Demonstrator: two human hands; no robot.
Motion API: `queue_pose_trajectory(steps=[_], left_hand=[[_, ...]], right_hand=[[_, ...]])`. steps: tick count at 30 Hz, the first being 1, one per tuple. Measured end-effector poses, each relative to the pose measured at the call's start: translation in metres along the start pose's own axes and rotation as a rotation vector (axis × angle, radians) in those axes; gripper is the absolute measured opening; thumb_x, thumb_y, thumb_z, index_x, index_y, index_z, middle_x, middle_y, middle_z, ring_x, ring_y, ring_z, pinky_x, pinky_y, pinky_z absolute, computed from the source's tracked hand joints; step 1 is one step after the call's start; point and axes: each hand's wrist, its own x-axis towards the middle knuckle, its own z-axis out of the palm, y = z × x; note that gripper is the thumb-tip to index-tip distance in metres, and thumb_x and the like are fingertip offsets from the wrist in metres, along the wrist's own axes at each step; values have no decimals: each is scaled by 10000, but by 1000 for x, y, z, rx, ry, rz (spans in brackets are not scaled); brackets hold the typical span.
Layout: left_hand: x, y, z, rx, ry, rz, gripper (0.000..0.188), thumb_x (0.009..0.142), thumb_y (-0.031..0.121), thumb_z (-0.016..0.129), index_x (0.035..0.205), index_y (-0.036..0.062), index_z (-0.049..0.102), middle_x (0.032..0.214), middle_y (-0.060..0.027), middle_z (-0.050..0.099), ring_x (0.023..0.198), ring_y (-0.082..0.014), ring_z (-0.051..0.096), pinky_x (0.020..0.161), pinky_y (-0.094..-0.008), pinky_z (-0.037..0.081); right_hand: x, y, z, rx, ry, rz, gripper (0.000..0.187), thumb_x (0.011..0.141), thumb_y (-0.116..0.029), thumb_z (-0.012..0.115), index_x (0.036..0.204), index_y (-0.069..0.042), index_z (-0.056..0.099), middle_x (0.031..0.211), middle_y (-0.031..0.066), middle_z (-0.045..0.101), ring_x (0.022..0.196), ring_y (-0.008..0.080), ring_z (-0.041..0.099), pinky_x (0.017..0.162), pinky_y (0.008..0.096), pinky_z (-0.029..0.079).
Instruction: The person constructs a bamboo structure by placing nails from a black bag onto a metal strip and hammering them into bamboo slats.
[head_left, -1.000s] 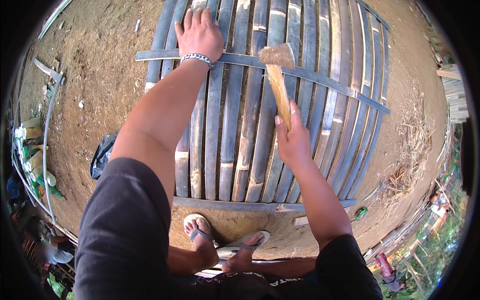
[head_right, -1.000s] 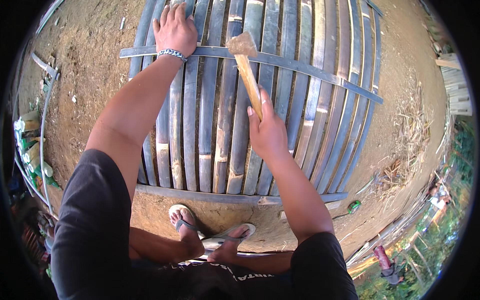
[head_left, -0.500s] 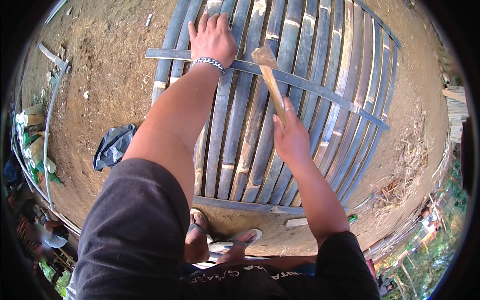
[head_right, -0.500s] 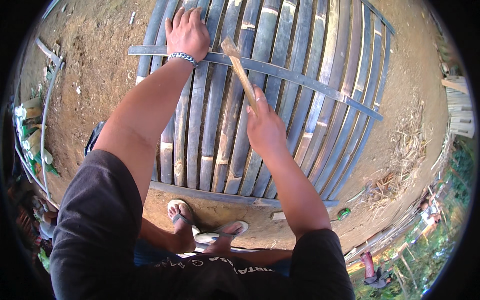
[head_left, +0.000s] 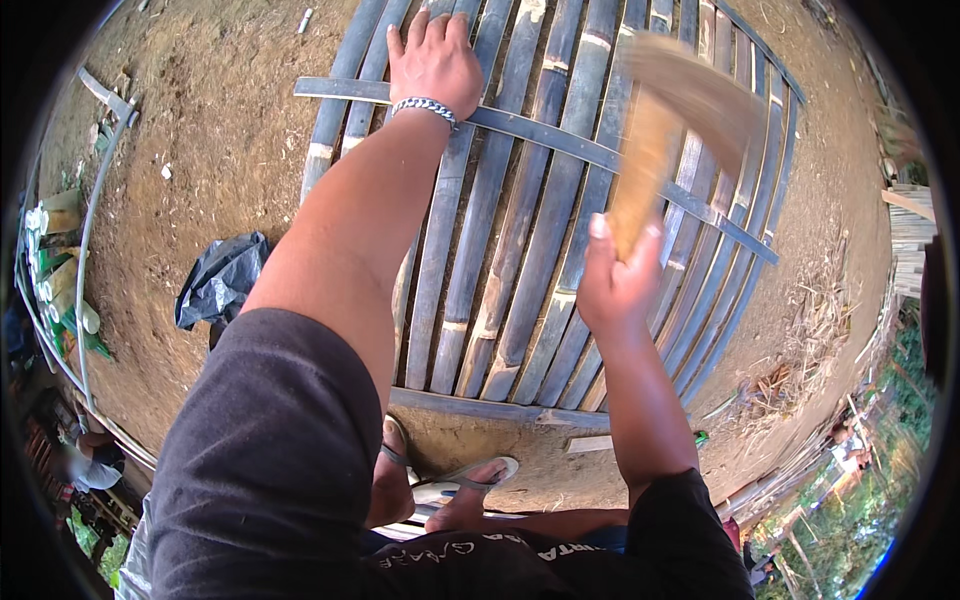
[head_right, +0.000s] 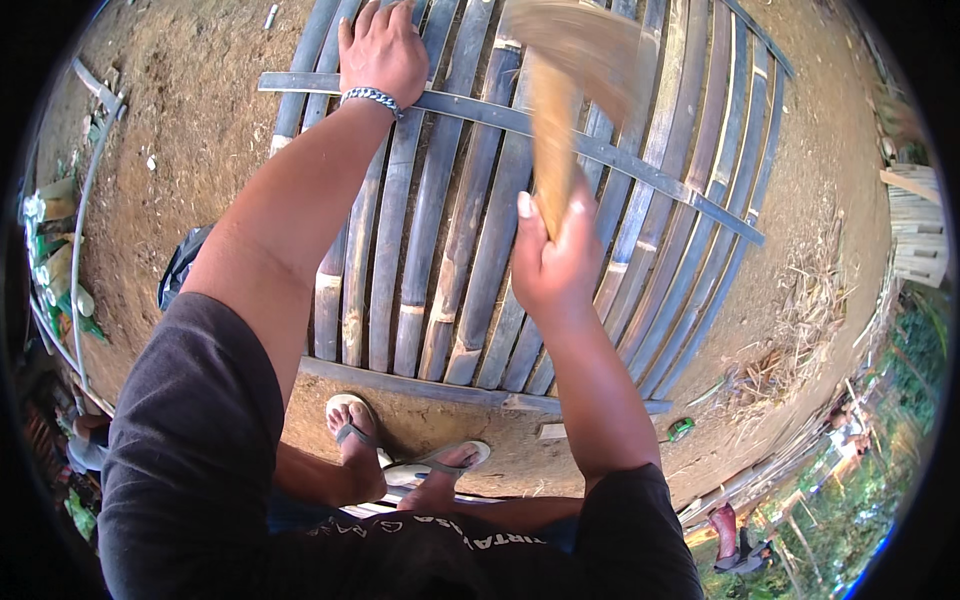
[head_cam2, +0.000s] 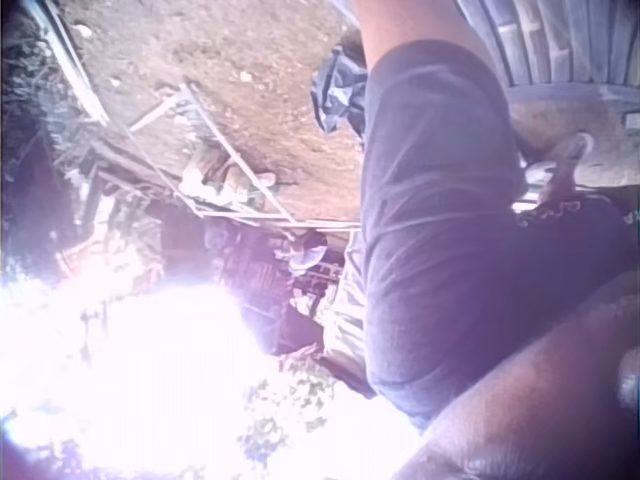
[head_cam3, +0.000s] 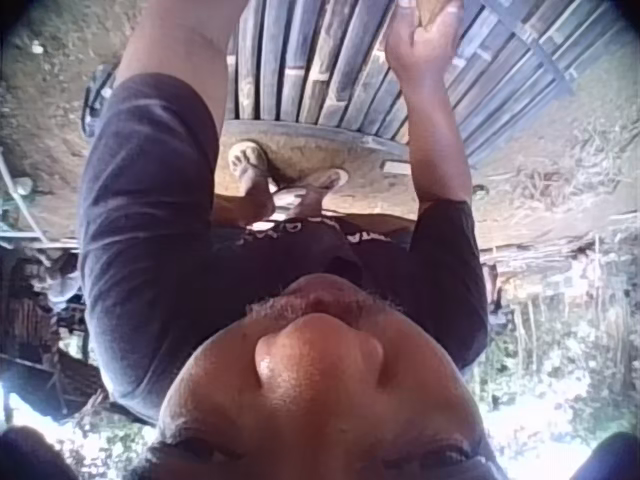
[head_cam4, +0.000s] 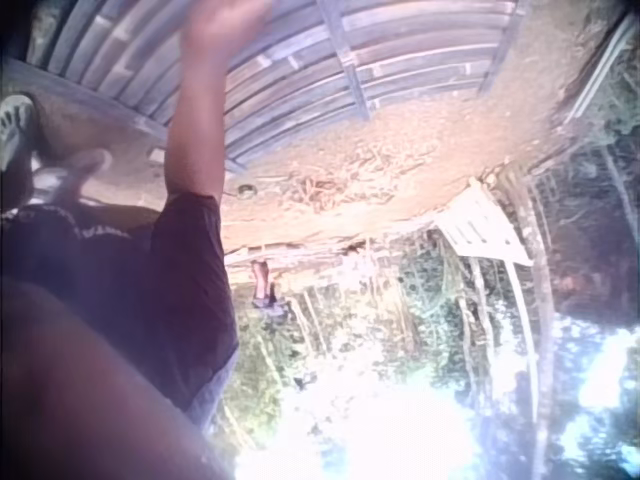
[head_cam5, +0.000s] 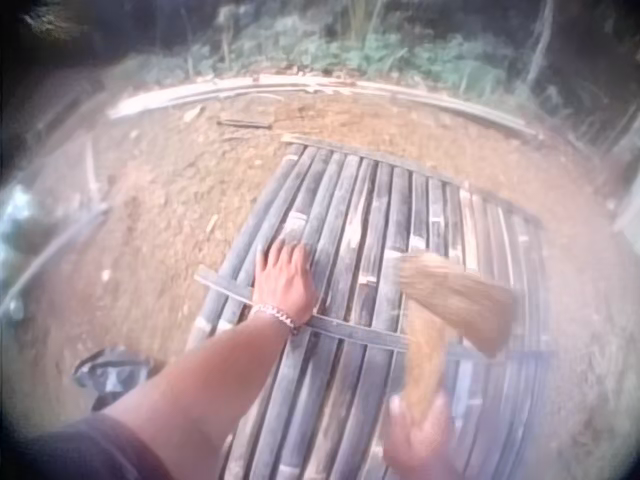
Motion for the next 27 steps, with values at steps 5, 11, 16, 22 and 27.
queue_pose_trajectory(steps=[5, 11, 16, 22, 27], left_hand=[[1, 4, 0, -26, 6, -6, 436, 948, 182, 490, 1372, 96, 550, 1430, -117, 580, 1471, -323, 383, 1224, -606, 211], [2, 1, -3, -10, -8, 2, 415, 944, 187, 498, 1343, 95, 565, 1422, -119, 587, 1466, -325, 391, 1224, -604, 209], [2, 3, -1, -25, -2, -3, 405, 940, 187, 505, 1330, 95, 566, 1415, -116, 593, 1462, -325, 397, 1224, -601, 210], [2, 0, -1, -35, 10, -11, 416, 946, 186, 493, 1347, 95, 555, 1407, -122, 599, 1460, -324, 400, 1225, -598, 211], [-3, 2, 1, -61, 32, -11, 436, 950, 187, 482, 1372, 97, 546, 1401, -127, 603, 1458, -322, 401, 1229, -589, 209]], right_hand=[[3, 2, 13, -437, -461, 289, 412, 1005, -206, 616, 1361, -43, 487, 999, 292, 685, 924, 504, 673, 793, 526, 535], [-1, 4, 2, 9, -36, 87, 360, 1006, -204, 611, 1308, -44, 495, 977, 295, 687, 904, 494, 678, 758, 525, 539], [-12, 9, 17, -212, -23, -22, 305, 996, -166, 616, 1212, -19, 459, 946, 280, 638, 833, 475, 653, 722, 499, 527], [5, -15, 12, -178, -228, 194, 394, 1021, -267, 585, 1289, -9, 454, 919, 311, 675, 869, 517, 662, 734, 563, 515], [-9, 2, 20, -308, -324, 228, 352, 1019, -248, 583, 1229, 6, 457, 891, 317, 664, 840, 506, 657, 718, 556, 518]])
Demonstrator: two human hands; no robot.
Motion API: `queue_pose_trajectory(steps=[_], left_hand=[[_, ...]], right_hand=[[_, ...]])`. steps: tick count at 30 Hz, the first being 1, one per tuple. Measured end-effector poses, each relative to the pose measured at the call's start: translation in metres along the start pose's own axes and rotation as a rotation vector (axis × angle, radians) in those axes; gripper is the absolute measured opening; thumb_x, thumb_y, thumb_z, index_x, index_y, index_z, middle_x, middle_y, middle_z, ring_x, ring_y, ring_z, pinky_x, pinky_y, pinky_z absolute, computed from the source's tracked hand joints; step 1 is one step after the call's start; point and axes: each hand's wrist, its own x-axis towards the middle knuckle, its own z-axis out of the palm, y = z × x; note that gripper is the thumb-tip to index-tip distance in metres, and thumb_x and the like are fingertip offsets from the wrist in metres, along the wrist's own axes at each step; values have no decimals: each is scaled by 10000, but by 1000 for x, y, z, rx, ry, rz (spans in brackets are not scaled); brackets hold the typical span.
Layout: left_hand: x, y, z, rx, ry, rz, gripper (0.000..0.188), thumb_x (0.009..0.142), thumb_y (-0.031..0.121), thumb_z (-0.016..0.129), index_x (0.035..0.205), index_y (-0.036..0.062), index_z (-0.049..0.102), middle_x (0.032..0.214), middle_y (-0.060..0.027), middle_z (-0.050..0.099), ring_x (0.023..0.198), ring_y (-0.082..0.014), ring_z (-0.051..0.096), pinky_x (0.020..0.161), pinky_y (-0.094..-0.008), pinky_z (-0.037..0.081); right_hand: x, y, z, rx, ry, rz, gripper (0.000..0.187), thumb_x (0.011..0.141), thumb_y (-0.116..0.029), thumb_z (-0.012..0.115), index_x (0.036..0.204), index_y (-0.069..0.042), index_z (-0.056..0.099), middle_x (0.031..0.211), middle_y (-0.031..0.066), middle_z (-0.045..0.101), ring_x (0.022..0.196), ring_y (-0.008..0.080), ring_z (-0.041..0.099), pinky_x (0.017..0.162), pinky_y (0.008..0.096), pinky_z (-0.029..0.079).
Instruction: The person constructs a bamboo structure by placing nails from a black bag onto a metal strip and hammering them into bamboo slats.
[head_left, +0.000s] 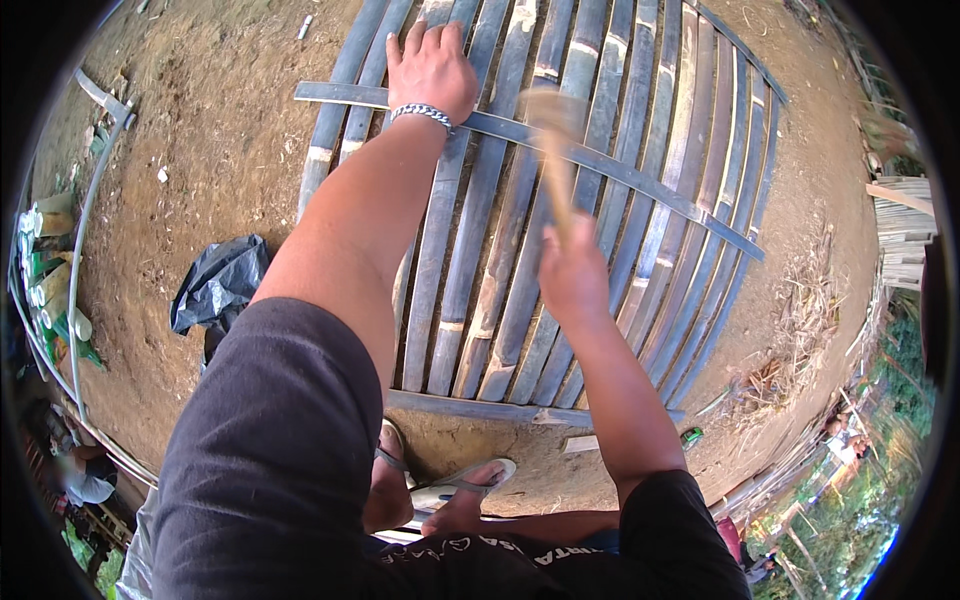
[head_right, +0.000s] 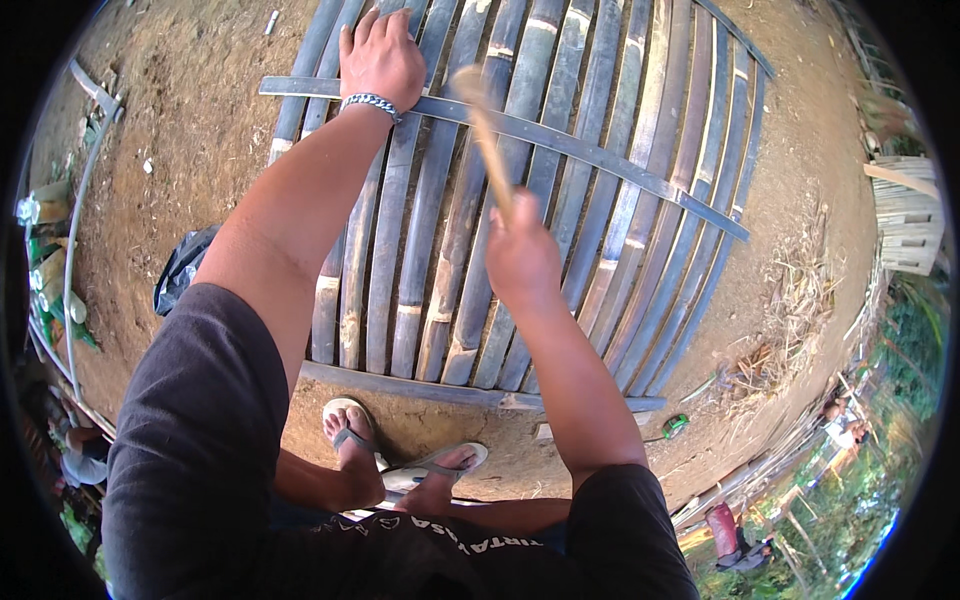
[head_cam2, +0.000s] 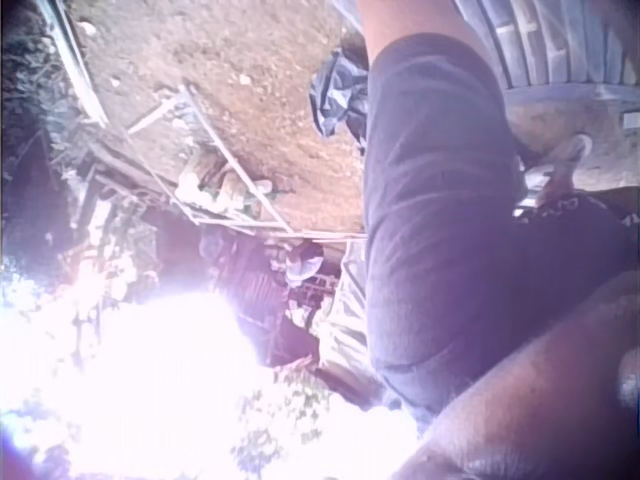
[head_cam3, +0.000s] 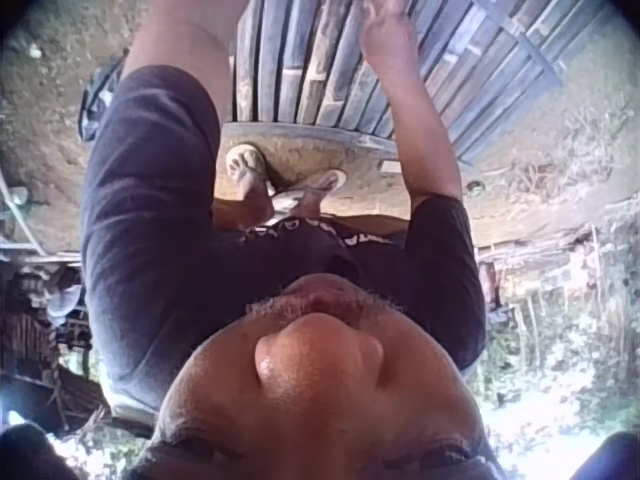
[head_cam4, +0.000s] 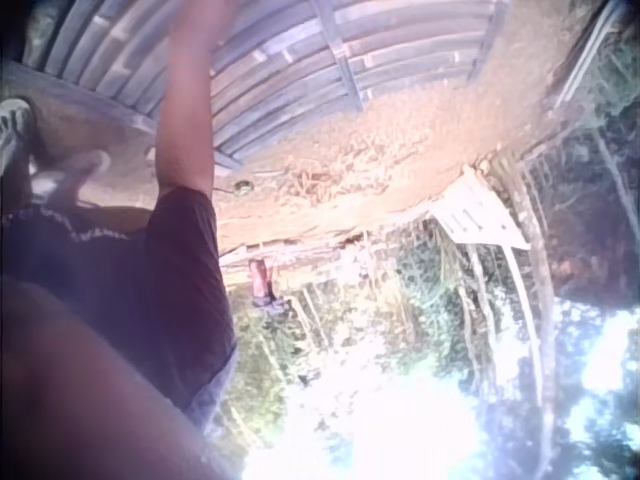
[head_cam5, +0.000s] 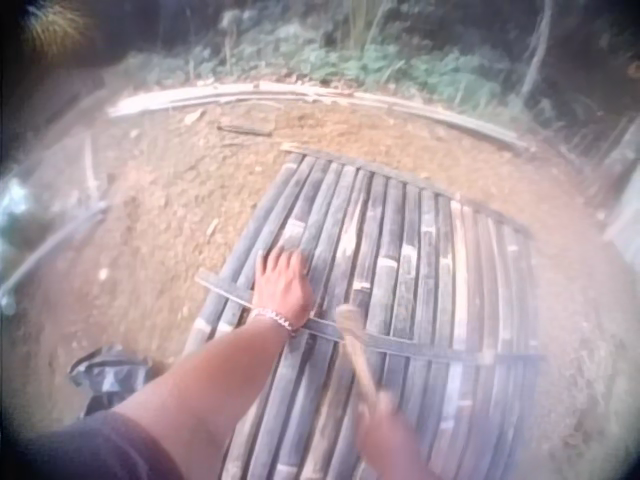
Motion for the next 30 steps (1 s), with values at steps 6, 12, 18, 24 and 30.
queue_pose_trajectory(steps=[6, 12, 18, 24, 30], left_hand=[[2, 1, 8, -6, 61, 19, 391, 970, 209, 501, 1344, 119, 574, 1323, -115, 650, 1410, -312, 456, 1214, -548, 258], [0, -26, -20, -261, 186, -57, 399, 999, 234, 582, 1382, 127, 557, 1360, -135, 625, 1417, -303, 448, 1222, -512, 251], [-103, -96, -178, -463, -280, 215, 322, 999, 201, 626, 1284, 52, 612, 1256, -212, 651, 1156, -395, 629, 975, -444, 512], [-267, -204, -309, -425, -195, -353, 143, 955, 119, 689, 1023, 0, 730, 917, -124, 734, 848, -228, 698, 770, -332, 534], [-316, -241, -285, -372, -237, -872, 252, 957, 223, 691, 1055, -1, 747, 891, -121, 759, 820, -197, 717, 741, -334, 538]], right_hand=[[-37, 12, -17, -57, -54, 87, 411, 1019, -243, 567, 1319, 0, 426, 903, 313, 679, 851, 512, 666, 743, 569, 512], [-138, 51, 28, 437, -13, 260, 388, 999, -256, 628, 1254, 4, 494, 738, 171, 646, 608, 314, 658, 556, 426, 507], [-173, 68, 62, 748, 81, 469, 361, 959, -205, 712, 1164, 22, 520, 704, 59, 614, 506, 139, 582, 489, 308, 478], [-158, 70, 78, 787, -25, 429, 364, 900, -106, 778, 1152, -13, 533, 763, 60, 618, 539, 152, 589, 492, 313, 526], [-154, 78, 76, 736, 21, 437, 446, 881, -137, 797, 1180, 29, 510, 711, 83, 620, 488, 173, 579, 466, 320, 506]])
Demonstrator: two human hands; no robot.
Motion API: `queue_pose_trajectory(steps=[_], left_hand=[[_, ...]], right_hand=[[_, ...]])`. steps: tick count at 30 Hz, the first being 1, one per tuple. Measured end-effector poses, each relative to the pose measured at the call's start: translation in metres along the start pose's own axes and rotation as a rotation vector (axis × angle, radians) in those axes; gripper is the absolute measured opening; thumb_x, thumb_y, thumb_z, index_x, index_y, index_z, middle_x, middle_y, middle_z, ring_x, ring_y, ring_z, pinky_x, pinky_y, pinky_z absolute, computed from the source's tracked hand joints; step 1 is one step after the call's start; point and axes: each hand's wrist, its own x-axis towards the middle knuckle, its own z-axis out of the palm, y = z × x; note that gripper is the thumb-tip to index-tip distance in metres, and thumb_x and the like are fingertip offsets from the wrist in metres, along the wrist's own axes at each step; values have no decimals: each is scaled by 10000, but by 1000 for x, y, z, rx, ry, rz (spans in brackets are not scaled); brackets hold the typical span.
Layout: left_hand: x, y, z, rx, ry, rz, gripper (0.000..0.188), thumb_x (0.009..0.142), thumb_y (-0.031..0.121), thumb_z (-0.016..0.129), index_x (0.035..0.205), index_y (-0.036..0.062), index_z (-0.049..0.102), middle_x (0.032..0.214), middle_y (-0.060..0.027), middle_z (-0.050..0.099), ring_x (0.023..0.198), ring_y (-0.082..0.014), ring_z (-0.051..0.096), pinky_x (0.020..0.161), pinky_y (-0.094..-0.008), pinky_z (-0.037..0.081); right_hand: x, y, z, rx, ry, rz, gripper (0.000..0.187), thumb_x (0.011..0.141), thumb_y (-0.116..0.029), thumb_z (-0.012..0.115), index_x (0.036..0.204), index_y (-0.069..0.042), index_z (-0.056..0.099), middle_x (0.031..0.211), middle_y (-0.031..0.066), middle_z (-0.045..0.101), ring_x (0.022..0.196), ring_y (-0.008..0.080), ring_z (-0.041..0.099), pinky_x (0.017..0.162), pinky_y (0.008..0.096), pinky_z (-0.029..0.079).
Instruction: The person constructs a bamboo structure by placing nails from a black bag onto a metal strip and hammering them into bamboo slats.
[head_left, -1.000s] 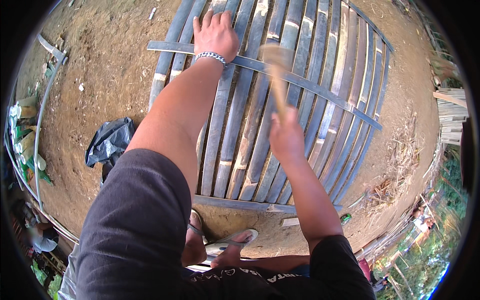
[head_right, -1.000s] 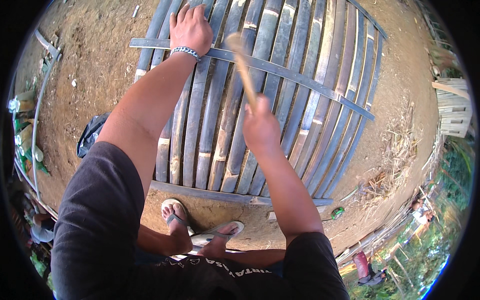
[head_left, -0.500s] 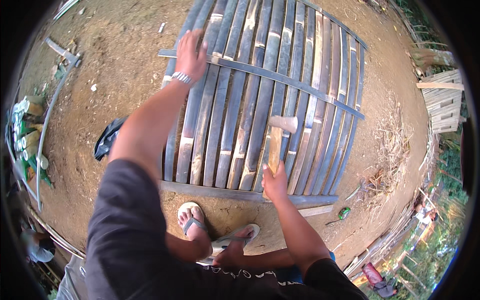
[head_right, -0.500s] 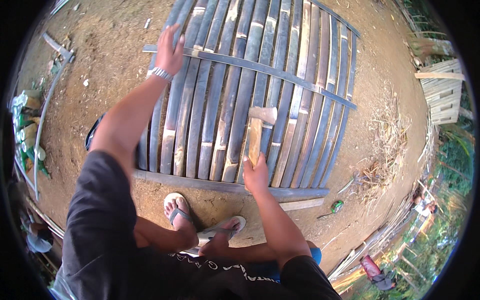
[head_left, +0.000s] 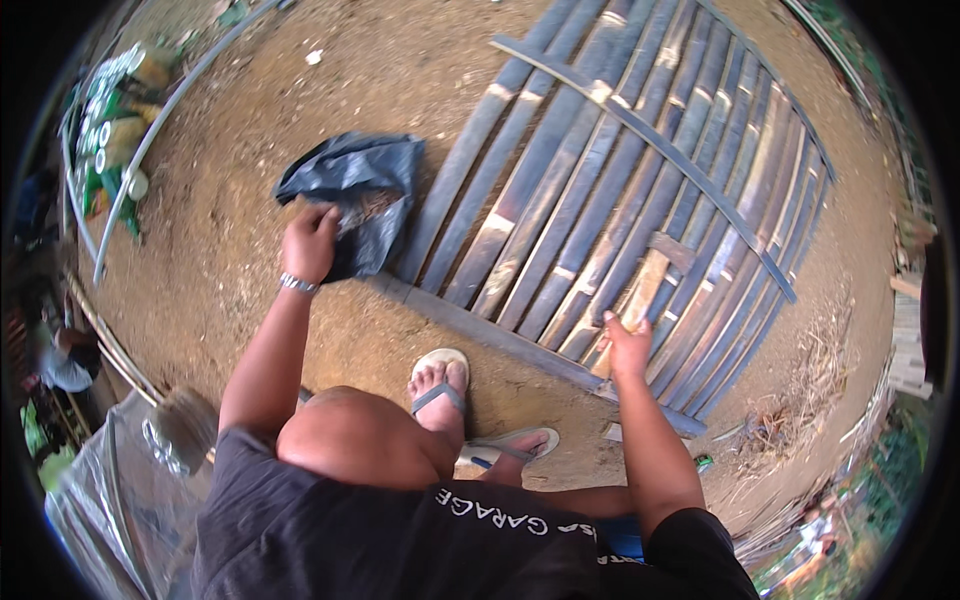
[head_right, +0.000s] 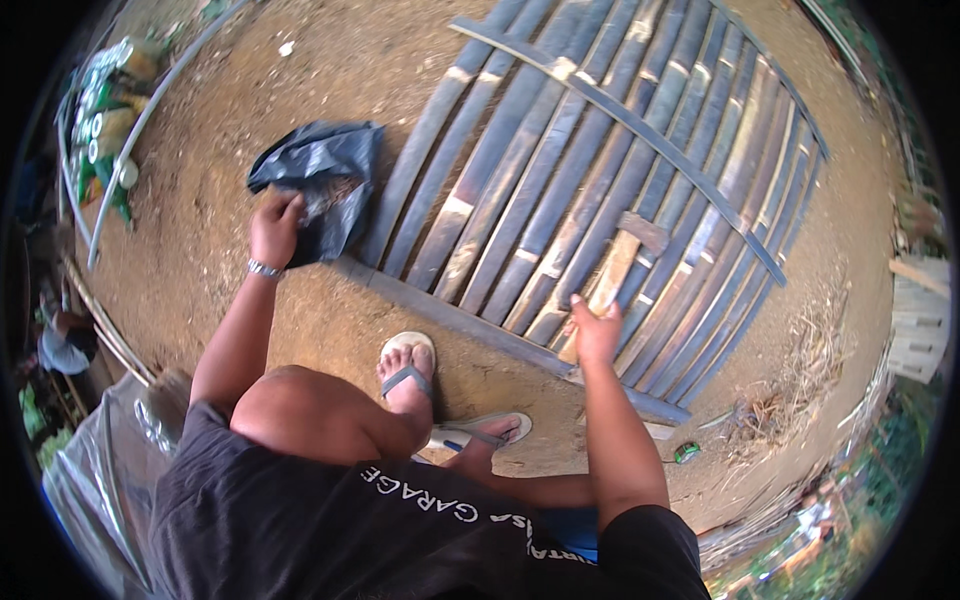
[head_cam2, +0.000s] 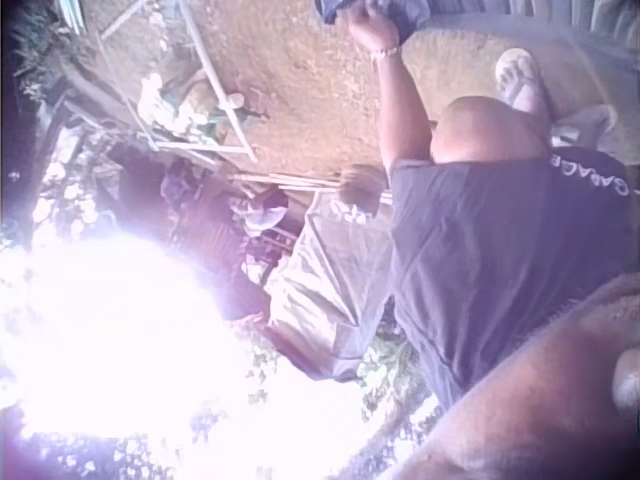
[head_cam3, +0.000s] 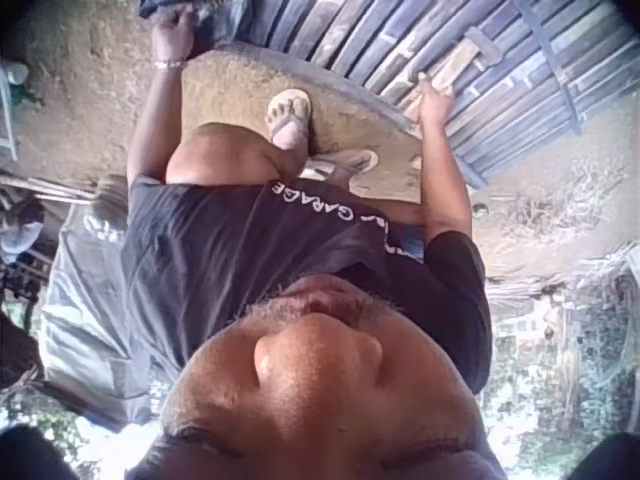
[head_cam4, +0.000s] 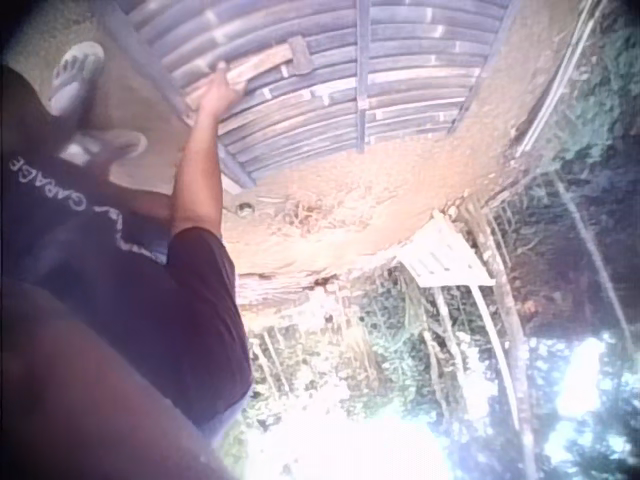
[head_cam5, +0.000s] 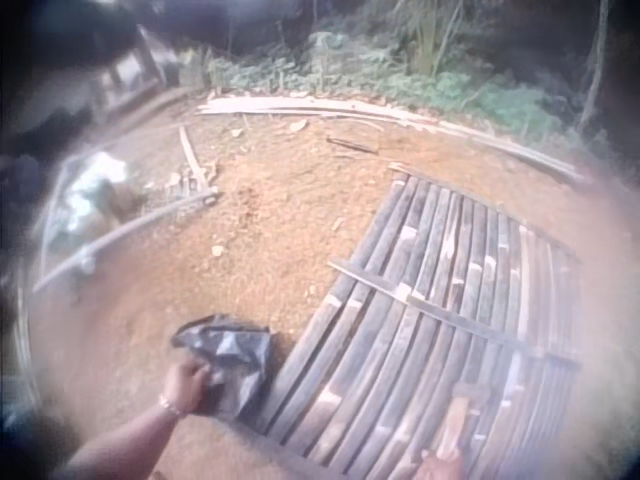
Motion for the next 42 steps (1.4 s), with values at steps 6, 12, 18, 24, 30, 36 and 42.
queue_pose_trajectory(steps=[6, 12, 18, 24, 30, 36, 42], left_hand=[[19, 10, 7, 251, -15, 216, 200, 895, 182, 712, 1046, 60, 759, 996, -176, 752, 944, -357, 716, 862, -422, 556], [24, 2, 33, 444, -28, 167, 305, 878, 290, 723, 1113, 98, 755, 1172, -204, 682, 1086, -373, 654, 966, -449, 521], [29, 18, 40, 574, -61, 121, 264, 913, 329, 654, 1045, 140, 784, 1070, -205, 726, 1017, -376, 692, 904, -466, 558], [35, 13, 45, 650, -61, 163, 258, 922, 313, 608, 1008, 156, 794, 988, -216, 734, 979, -399, 697, 875, -481, 563], [35, -10, 37, 536, -20, 273, 200, 901, 222, 669, 1000, 67, 748, 1026, -224, 725, 1005, -402, 677, 914, -482, 532], [22, 17, 13, 371, -63, 229, 124, 847, 115, 675, 961, 71, 698, 934, -146, 752, 897, -340, 728, 775, -417, 559], [23, 37, -34, 467, -214, 178, 172, 843, 101, 669, 992, 53, 740, 850, -119, 756, 819, -242, 738, 737, -358, 559]], right_hand=[[-1, -7, 6, -38, 4, 18, 558, 888, -149, 796, 1252, 72, 435, 665, 80, 589, 464, 185, 559, 460, 331, 492], [0, -12, 7, -95, 11, 67, 806, 878, -164, 811, 1426, 140, 304, 672, 88, 592, 469, 191, 562, 462, 329, 490], [-4, -13, 11, -104, 62, 40, 545, 875, -160, 815, 1226, 61, 460, 696, 94, 602, 476, 189, 568, 459, 339, 499], [-2, -10, 9, -26, 23, 24, 419, 868, -148, 821, 1112, 15, 523, 706, 93, 608, 476, 186, 570, 458, 337, 506], [0, -7, 8, -124, 64, 66, 779, 836, -213, 856, 1373, 139, 414, 736, 117, 658, 514, 180, 635, 468, 318, 522], [1, -9, 0, -128, 25, 52, 629, 848, -256, 842, 1217, 121, 499, 770, 140, 688, 494, 169, 638, 457, 310, 509], [-5, -25, 1, -95, 14, 150, 923, 852, -219, 842, 1511, 120, 292, 764, 127, 677, 487, 170, 616, 437, 319, 497]])
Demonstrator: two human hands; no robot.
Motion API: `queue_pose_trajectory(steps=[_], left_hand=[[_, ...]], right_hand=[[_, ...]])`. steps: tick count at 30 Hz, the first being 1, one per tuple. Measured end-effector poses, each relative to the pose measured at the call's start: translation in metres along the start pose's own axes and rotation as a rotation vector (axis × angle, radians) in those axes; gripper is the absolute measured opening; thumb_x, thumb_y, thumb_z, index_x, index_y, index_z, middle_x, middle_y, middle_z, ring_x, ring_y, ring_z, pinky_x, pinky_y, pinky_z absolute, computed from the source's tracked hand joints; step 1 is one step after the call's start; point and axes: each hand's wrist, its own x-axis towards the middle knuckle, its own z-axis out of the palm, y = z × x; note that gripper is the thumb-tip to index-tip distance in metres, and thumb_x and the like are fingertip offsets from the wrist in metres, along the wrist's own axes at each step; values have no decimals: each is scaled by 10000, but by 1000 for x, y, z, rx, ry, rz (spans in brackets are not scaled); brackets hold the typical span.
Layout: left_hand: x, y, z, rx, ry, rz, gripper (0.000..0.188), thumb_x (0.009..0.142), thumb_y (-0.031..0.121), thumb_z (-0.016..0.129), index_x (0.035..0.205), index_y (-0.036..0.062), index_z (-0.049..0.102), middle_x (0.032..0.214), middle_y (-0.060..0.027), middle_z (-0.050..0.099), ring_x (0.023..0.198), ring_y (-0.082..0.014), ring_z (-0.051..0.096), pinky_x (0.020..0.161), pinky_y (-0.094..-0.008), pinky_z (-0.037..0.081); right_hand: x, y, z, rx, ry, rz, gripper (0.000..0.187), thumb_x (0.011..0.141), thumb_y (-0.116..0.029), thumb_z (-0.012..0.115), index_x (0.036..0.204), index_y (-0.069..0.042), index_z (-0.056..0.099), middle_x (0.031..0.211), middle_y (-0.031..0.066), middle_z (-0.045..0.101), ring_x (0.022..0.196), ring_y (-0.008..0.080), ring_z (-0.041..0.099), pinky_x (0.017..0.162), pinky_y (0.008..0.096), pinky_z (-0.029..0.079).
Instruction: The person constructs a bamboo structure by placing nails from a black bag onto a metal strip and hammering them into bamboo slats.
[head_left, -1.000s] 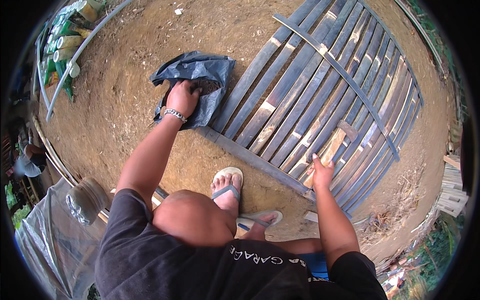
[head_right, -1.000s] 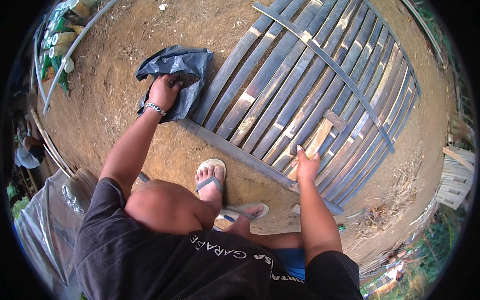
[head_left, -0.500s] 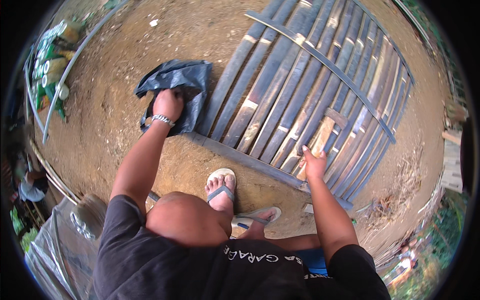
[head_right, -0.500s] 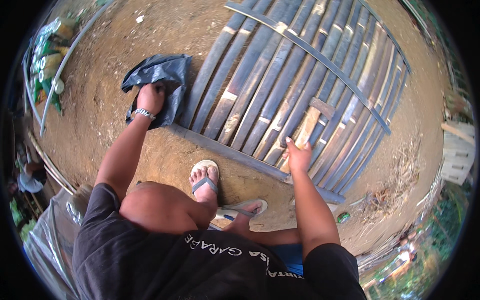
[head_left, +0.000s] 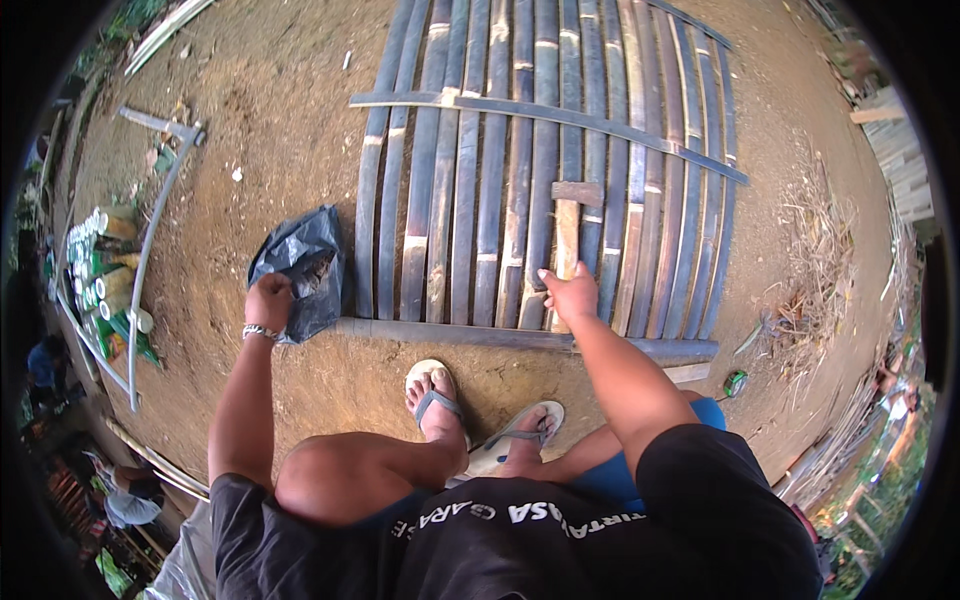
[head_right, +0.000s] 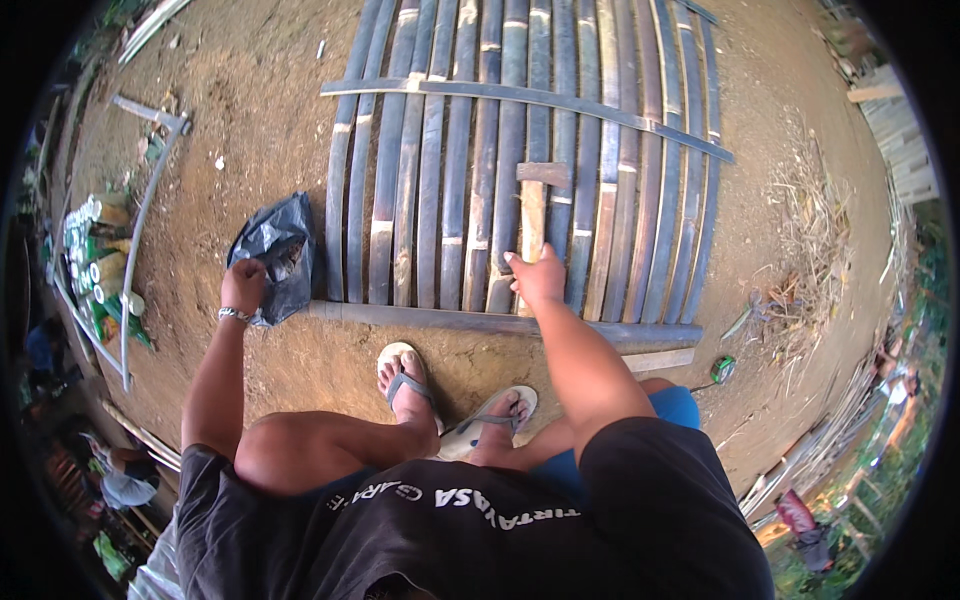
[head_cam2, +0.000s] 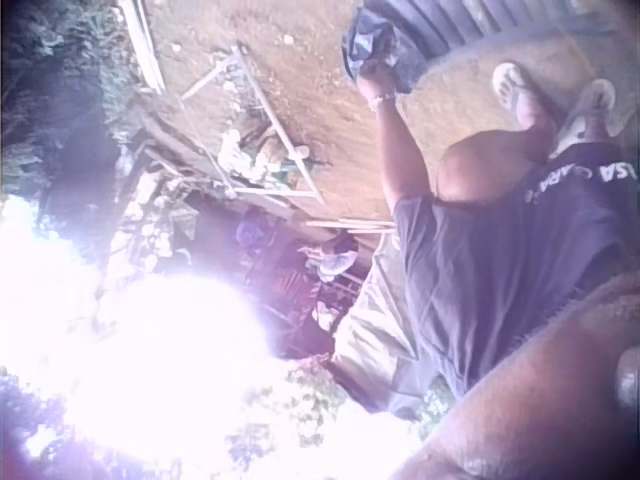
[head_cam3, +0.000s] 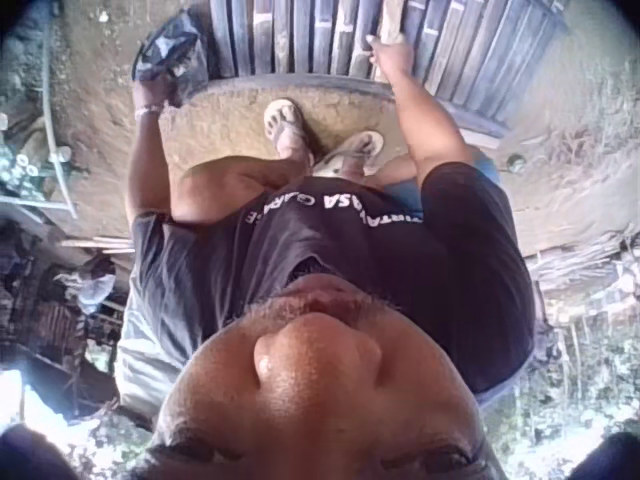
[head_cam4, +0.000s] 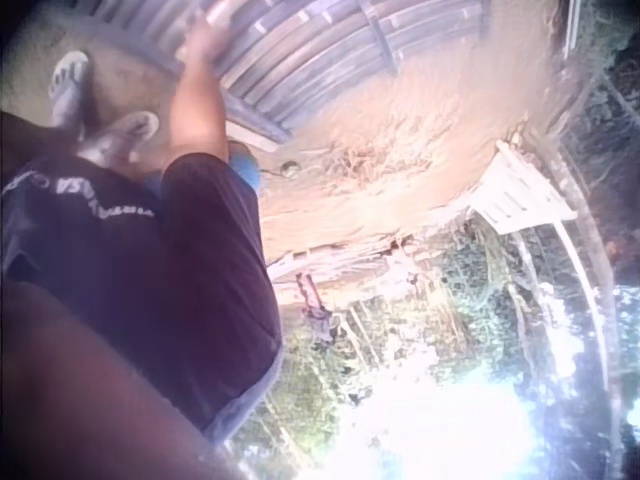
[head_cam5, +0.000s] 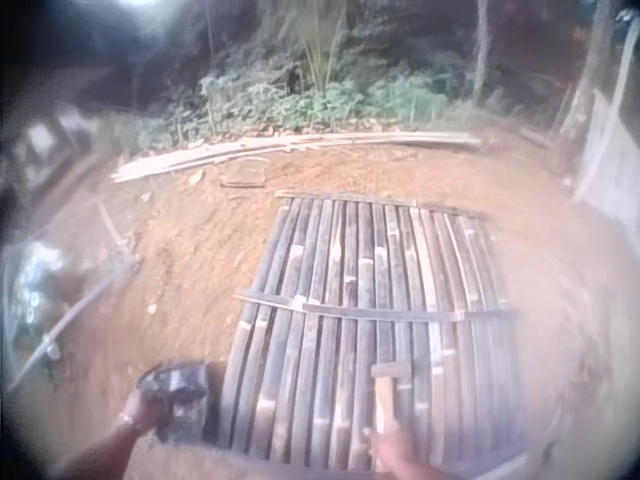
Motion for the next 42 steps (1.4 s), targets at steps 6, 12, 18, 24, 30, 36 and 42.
queue_pose_trajectory(steps=[6, 12, 18, 24, 30, 36, 42], left_hand=[[-48, 56, -100, -270, -180, 99, 159, 904, 75, 684, 1020, -28, 720, 844, -24, 719, 768, -92, 663, 697, -257, 524], [-119, 139, -158, -175, -188, 153, 120, 892, 24, 730, 1003, -20, 735, 902, -45, 739, 821, -95, 666, 734, -260, 531], [-64, 148, -75, -292, -185, 547, 83, 797, -3, 809, 863, 6, 759, 894, -63, 701, 871, -169, 656, 779, -301, 516], [-13, 197, 10, -146, -327, 773, 87, 801, 82, 807, 835, 20, 756, 828, -104, 700, 812, -235, 660, 762, -350, 522], [46, 260, 57, -229, -416, 791, 181, 900, 196, 759, 907, 15, 767, 801, -117, 713, 707, -195, 668, 671, -334, 524], [127, 309, 110, -373, -154, 705, 256, 884, 289, 787, 921, 36, 771, 798, -116, 734, 717, -190, 679, 689, -328, 523], [158, 330, 134, -395, 112, 658, 223, 872, 314, 780, 926, 98, 795, 928, -108, 763, 910, -250, 712, 912, -404, 476]], right_hand=[[18, -8, 1, -67, -85, 81, 449, 846, -238, 847, 1060, 55, 583, 728, 126, 701, 544, 202, 674, 534, 358, 549], [53, 25, 16, -167, -18, 54, 471, 832, -277, 862, 1023, 75, 614, 790, 155, 734, 591, 219, 712, 567, 352, 575], [50, 21, 16, -156, -32, 91, 577, 789, -391, 869, 1129, 31, 670, 1060, 230, 739, 972, 352, 733, 877, 438, 562], [2, -15, -6, -102, 21, 86, 482, 813, -307, 863, 1071, 38, 647, 788, 150, 735, 645, 231, 721, 651, 368, 580], [15, 0, -3, -34, 51, 74, 592, 804, -260, 884, 1157, 87, 560, 803, 149, 713, 606, 184, 690, 554, 332, 575], [8, -4, 0, -3, 74, 100, 597, 802, -249, 888, 1154, 100, 555, 768, 138, 696, 588, 169, 674, 523, 315, 564], [-6, -25, 4, -33, 116, 117, 647, 803, -260, 884, 1198, 114, 535, 720, 118, 675, 550, 149, 653, 502, 294, 541]])
